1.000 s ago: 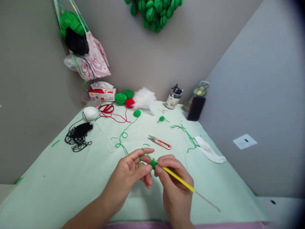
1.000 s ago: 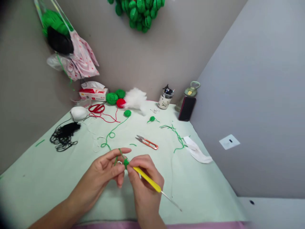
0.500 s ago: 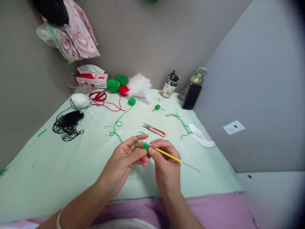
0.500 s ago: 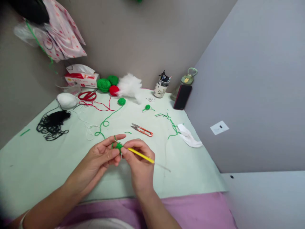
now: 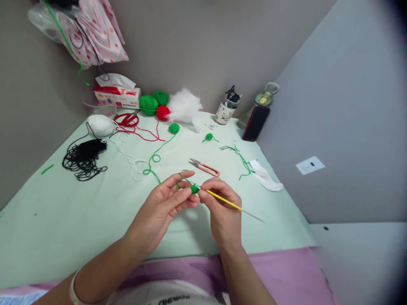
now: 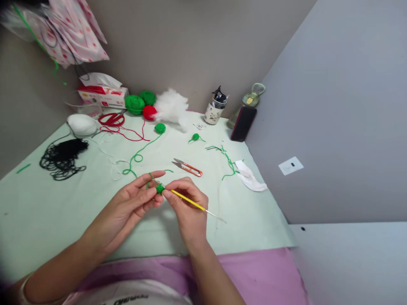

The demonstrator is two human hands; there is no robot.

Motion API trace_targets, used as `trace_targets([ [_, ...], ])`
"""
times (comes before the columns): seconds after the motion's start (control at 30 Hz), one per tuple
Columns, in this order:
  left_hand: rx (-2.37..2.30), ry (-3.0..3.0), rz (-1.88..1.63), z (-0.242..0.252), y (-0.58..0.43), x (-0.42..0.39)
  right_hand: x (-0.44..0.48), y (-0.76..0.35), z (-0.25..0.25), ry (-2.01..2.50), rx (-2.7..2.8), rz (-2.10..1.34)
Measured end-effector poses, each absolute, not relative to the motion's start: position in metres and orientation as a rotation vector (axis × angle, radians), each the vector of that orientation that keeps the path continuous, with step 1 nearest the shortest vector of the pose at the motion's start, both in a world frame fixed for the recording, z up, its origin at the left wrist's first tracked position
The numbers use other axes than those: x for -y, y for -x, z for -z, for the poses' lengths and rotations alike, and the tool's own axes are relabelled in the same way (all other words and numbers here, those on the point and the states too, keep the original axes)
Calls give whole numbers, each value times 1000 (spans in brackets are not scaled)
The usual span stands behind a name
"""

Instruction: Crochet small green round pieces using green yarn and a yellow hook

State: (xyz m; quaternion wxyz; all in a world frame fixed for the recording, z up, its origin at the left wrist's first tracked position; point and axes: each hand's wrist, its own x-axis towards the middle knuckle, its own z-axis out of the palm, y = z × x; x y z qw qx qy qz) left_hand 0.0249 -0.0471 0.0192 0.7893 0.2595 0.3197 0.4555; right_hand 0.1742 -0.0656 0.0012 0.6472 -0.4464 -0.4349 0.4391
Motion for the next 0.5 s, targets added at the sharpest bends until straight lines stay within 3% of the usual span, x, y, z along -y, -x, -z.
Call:
trace_targets([
  [0.27, -805, -813, -1056, -12, -25, 47, 64, -183, -9, 886, 878, -1318],
  [0.5, -824, -806, -1046, -8, -25, 49, 70, -180, 1, 965, 1112, -953],
])
